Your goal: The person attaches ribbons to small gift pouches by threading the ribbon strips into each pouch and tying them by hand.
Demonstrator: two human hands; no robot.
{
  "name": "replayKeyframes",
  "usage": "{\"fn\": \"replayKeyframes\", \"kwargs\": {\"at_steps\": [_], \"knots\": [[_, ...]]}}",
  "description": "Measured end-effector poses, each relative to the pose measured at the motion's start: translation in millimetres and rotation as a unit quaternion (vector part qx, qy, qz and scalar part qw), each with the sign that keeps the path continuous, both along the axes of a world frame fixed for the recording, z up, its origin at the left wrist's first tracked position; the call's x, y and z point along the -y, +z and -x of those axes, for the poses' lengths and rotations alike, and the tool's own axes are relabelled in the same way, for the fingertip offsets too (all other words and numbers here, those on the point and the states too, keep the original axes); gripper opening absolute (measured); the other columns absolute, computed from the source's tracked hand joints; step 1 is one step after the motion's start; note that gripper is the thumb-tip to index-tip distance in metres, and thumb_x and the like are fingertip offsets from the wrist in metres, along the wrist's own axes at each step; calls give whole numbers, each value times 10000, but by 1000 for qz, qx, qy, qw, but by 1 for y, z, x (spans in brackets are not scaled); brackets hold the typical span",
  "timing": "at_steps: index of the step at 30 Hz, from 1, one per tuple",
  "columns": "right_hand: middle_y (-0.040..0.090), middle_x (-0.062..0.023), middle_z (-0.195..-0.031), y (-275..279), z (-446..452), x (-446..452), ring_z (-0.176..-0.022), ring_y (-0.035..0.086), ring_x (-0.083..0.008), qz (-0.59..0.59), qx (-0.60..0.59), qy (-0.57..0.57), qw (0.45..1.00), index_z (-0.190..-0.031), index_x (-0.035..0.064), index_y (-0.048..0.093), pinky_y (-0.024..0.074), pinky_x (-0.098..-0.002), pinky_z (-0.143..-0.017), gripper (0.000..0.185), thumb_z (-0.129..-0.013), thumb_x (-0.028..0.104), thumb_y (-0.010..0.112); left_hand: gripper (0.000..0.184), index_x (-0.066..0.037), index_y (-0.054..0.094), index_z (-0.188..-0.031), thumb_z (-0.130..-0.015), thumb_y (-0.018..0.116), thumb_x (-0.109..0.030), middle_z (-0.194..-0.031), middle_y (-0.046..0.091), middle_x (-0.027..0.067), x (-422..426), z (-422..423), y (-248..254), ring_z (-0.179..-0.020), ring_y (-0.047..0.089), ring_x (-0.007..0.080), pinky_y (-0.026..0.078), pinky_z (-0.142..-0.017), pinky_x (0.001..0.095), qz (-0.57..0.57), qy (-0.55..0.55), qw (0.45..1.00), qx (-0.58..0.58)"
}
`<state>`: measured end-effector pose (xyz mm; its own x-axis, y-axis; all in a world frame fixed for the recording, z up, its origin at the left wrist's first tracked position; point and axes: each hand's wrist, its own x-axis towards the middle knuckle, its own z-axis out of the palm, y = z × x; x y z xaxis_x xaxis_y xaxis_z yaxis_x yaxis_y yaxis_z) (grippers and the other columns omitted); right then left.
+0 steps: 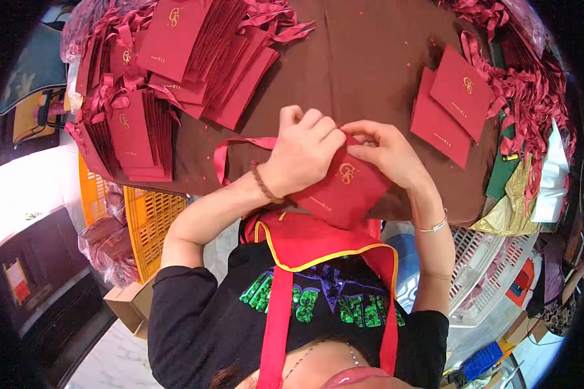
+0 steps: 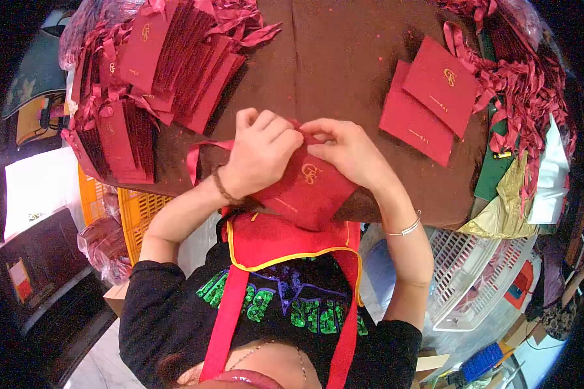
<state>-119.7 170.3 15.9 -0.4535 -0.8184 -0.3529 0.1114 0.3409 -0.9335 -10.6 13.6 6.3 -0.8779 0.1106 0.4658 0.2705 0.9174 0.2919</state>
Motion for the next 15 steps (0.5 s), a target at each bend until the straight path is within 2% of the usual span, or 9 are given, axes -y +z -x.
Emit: {"fn": "replayKeyframes", "kwargs": {"at_steps": [1, 3, 6, 9, 10, 11, 12, 14, 15], "knots": [[625, -55, -943, 0, -1, -1, -889, 556, -89, -2, 12, 13, 1000, -1093, -21, 583, 459, -237, -779, 302, -795, 22, 601, 57, -100, 547, -735, -726, 575, -149, -747, 505, 43, 5, 0, 4, -770, 496, 204, 336, -729, 382, -1, -1, 1000, 1], [608, -29, -946, 3, -3, -4, -846, 544, -57, -5, 26, 23, 999, -1078, -23, 579, 455, -205, -754, 280, -799, -6, 599, 97, -148, 598, -824, -738, 644, -155, -871, 564, 8, 16, 0, 13, -894, 520, 208, 313, -812, 386, -111, -58, 990, 60], [606, -15, -900, 10, -7, -2, -818, 545, -53, -31, 28, 41, 998, -1016, -23, 565, 452, -193, -733, 223, -797, -15, 601, 116, -160, 607, -816, -729, 684, -158, -887, 558, -11, 19, -4, 8, -952, 502, 198, 300, -834, 386, -116, -82, 985, 100], [601, 1, -841, 9, -12, -3, -779, 542, -45, -27, 48, 41, 998, -975, -14, 545, 447, -188, -691, 188, -796, -20, 605, 104, -153, 602, -785, -725, 687, -159, -882, 554, -13, 13, -9, 9, -947, 500, 196, 300, -837, 391, -103, -94, 984, 107], [623, -41, -824, 9, -15, -5, -774, 567, -78, -29, 35, 53, 998, -961, -20, 558, 464, -228, -694, 184, -789, 9, 615, 102, -151, 601, -777, -728, 689, -165, -884, 555, -14, 12, -11, 9, -948, 499, 194, 299, -838, 390, -96, -109, 983, 115], [645, -83, -807, 9, -18, -7, -769, 592, -111, -31, 22, 65, 997, -947, -27, 570, 482, -268, -696, 186, -782, 37, 626, 90, -127, 599, -788, -761, 672, -174, -912, 566, -5, 14, -14, 10, -956, 499, 206, 312, -849, 382, -134, -139, 970, 149], [645, -83, -807, 8, -21, -9, -769, 592, -111, -32, 24, 65, 997, -947, -27, 570, 482, -268, -696, 186, -782, 37, 626, 90, -127, 599, -788, -761, 672, -174, -912, 566, -5, 19, -15, 9, -956, 499, 206, 312, -849, 382, -136, -139, 969, 150], [596, 3, -776, 8, -32, -12, -724, 530, -38, -38, 44, 67, 996, -936, -7, 559, 434, -190, -641, 161, -792, 1, 630, 92, -91, 602, -807, -807, 635, -177, -962, 573, 18, 33, -15, 3, -987, 489, 228, 322, -872, 376, -289, -115, 921, 236], [605, -17, -764, 17, -38, -10, -729, 551, -56, -42, 47, 59, 996, -920, -16, 560, 453, -207, -656, 151, -794, 14, 638, 104, -68, 608, -819, -828, 606, -171, -1004, 570, 47, 35, -16, 9, -1015, 477, 243, 326, -899, 371, -284, -128, 911, 269]]}}
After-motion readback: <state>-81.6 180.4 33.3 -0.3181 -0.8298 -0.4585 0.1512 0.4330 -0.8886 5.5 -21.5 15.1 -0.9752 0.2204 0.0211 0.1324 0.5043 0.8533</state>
